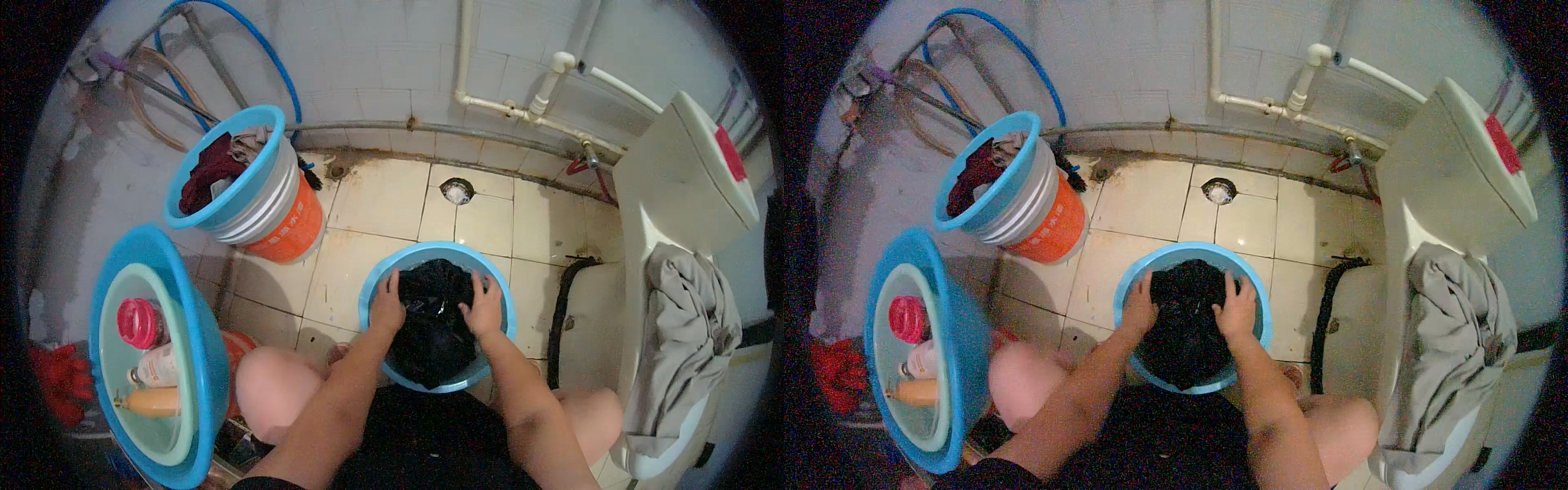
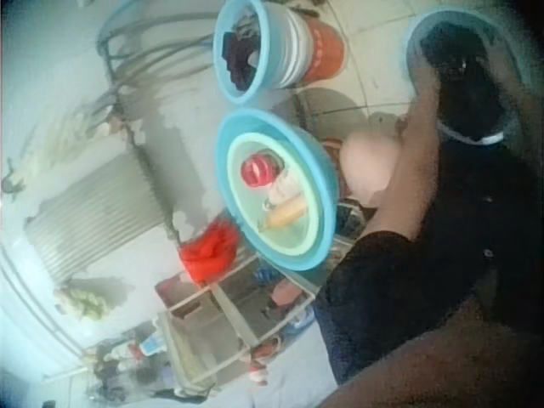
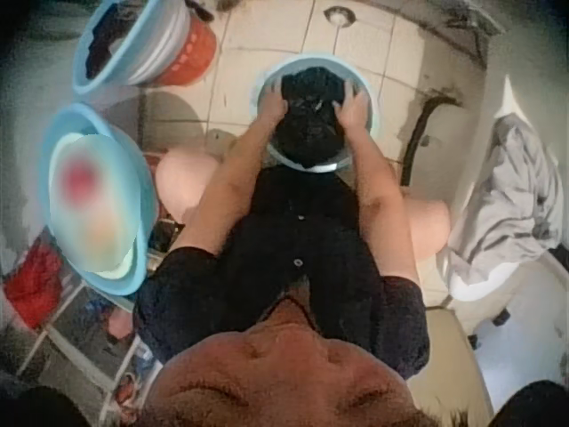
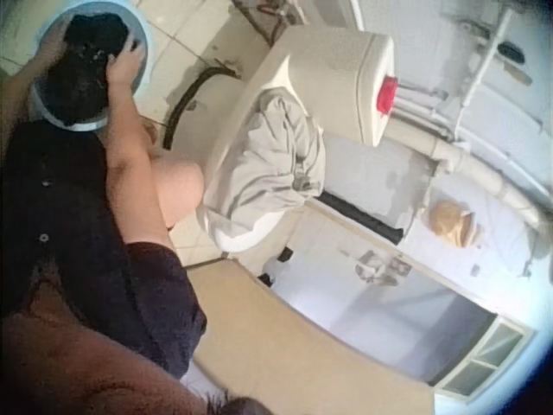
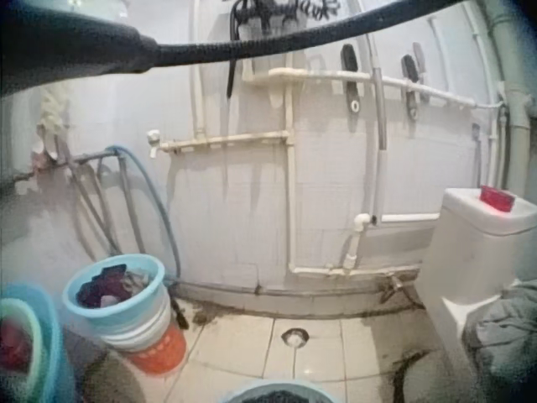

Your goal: The person sits on the bathroom floor and hand-washes a black garment in a blue basin filled with water. They scrub the fabric, wring it out, and repeatedly submerge it. At 00:26, they add detergent from a pink container into the basin and continue washing the garment by hand.

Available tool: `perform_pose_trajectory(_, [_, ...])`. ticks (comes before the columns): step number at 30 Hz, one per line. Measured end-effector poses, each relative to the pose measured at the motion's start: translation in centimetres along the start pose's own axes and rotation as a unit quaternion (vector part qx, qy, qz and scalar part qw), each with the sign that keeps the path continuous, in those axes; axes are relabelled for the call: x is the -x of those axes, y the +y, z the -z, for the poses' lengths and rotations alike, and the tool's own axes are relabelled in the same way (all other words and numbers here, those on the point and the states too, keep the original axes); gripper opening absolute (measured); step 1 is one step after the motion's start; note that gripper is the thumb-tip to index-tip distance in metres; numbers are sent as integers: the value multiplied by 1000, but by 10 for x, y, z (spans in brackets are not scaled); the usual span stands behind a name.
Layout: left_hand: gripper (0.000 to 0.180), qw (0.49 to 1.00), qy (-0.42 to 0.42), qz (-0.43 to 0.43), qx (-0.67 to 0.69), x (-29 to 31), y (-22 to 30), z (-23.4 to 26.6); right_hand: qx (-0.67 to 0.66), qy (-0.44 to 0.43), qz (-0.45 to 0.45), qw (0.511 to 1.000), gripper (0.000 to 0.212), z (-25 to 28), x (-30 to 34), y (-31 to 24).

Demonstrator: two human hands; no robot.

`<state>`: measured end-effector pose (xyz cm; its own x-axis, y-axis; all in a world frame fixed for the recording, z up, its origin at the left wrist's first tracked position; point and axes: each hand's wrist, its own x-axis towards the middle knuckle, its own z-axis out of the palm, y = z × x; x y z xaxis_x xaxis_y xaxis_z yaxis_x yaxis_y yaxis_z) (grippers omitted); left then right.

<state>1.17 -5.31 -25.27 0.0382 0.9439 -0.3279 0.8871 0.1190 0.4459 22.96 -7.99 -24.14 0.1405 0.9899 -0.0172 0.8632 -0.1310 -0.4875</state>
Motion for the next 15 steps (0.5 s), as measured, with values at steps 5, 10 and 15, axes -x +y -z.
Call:
perform_pose_trajectory(5, [79,969,-82,-51,-226,-17,4,-46,116,-87,18,989,77,-43,-4,12])
perform_pose_trajectory(10, [70,941,-197,-36,-274,-31,-12,-72,285,-146,80,944,75,-71,-3,18])
perform_pose_trajectory(15, [52,953,-223,-39,-199,-42,-14,-68,147,-283,-41,947,65,-83,-17,41])
